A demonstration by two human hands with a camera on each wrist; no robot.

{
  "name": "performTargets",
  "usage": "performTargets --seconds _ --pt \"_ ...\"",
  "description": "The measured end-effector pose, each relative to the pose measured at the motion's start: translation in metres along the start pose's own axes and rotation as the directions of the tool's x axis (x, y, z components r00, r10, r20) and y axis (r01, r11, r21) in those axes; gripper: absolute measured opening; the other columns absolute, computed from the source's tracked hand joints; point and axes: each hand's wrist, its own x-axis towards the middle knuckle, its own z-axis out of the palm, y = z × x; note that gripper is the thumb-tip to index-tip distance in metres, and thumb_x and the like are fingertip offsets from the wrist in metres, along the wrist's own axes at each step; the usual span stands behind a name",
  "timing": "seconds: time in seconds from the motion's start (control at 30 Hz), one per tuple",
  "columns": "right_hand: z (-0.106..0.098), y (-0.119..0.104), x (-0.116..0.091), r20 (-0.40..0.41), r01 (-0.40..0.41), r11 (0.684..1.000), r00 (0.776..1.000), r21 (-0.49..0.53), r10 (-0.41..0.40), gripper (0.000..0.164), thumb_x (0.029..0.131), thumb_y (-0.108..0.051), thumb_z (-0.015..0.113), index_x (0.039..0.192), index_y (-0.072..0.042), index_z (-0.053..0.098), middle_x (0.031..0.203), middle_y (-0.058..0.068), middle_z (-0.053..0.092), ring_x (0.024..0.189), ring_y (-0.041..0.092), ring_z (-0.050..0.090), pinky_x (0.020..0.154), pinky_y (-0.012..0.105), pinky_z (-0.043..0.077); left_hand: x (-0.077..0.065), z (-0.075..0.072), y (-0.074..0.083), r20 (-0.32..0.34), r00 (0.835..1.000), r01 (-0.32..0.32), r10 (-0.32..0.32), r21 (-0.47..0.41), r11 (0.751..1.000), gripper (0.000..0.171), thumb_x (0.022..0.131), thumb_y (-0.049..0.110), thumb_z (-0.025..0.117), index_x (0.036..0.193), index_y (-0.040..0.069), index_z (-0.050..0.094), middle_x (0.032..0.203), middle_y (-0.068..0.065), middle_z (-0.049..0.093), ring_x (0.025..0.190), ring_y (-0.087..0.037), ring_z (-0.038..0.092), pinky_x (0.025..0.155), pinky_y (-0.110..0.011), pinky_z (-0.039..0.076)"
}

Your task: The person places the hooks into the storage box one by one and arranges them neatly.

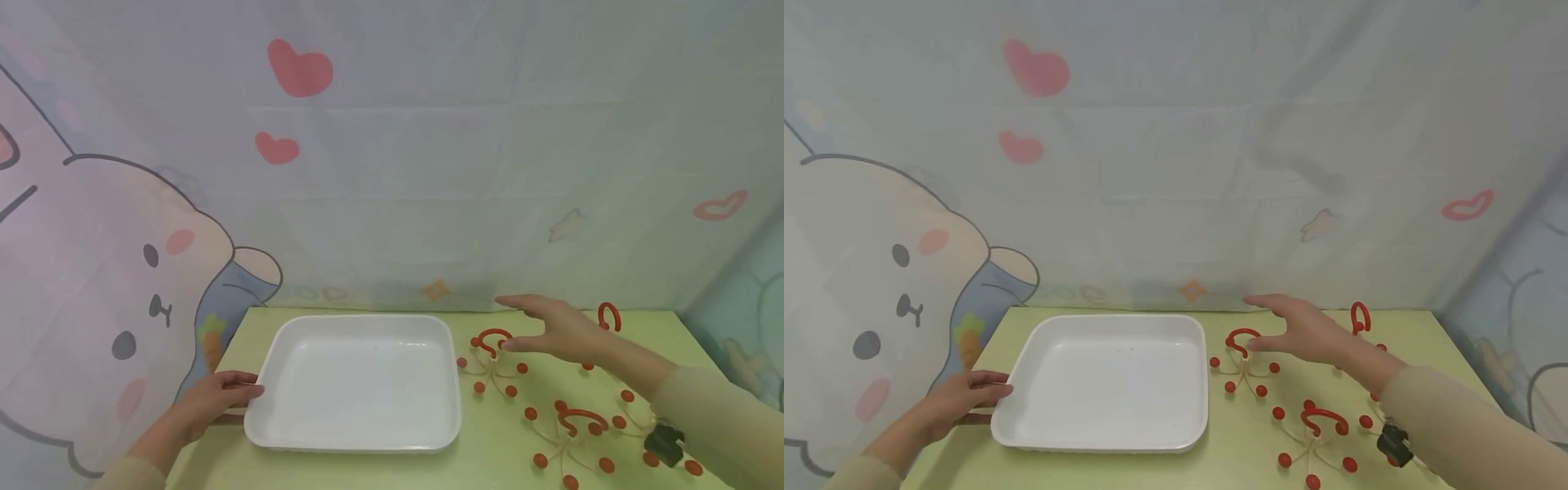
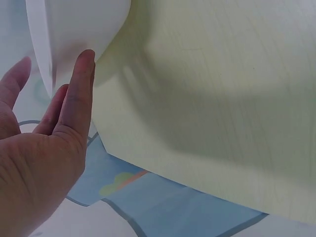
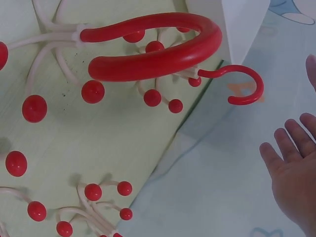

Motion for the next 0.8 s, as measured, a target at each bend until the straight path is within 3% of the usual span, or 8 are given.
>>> performTargets --seconds 0.23,0.47,0.8 --pt "0.007 0.003 0.008 -0.001 -0.007 0.999 1.0 0.035 0.007 0.078 0.092 -0.049 0.083 0.154 -0.009 0.057 0.154 0.016 0.059 0.135 0.047 0.059 0.112 0.061 0.052 0.001 0.002 -0.005 -0.009 1.0 0.003 -0.003 -0.006 1.0 0.06 0.101 0.021 0.076 0.14 -0.017 0.052 0.117 -0.012 0.074 0.107 -0.028 0.074 0.087 -0.046 0.068" --pt "0.018 0.014 0.013 0.002 0.002 0.998 1.0 0.07 -0.002 0.064 0.094 -0.037 0.084 0.146 -0.004 0.063 0.146 0.017 0.065 0.131 0.045 0.063 0.111 0.057 0.054 0.002 0.003 -0.012 -0.013 1.0 -0.017 0.016 -0.032 0.999 0.048 0.098 0.014 0.078 0.131 -0.017 0.061 0.109 -0.009 0.075 0.1 -0.023 0.074 0.084 -0.042 0.068" --pt "0.026 0.021 0.017 0.014 -0.019 0.991 1.0 0.136 0.017 0.05 0.096 -0.028 0.083 0.138 -0.005 0.069 0.136 0.013 0.071 0.129 0.04 0.065 0.109 0.054 0.056 0.002 0.0 -0.011 0.011 1.0 -0.016 0.016 -0.064 0.998 0.045 0.098 0.011 0.077 0.128 -0.018 0.062 0.105 -0.008 0.075 0.095 -0.021 0.076 0.083 -0.039 0.068"
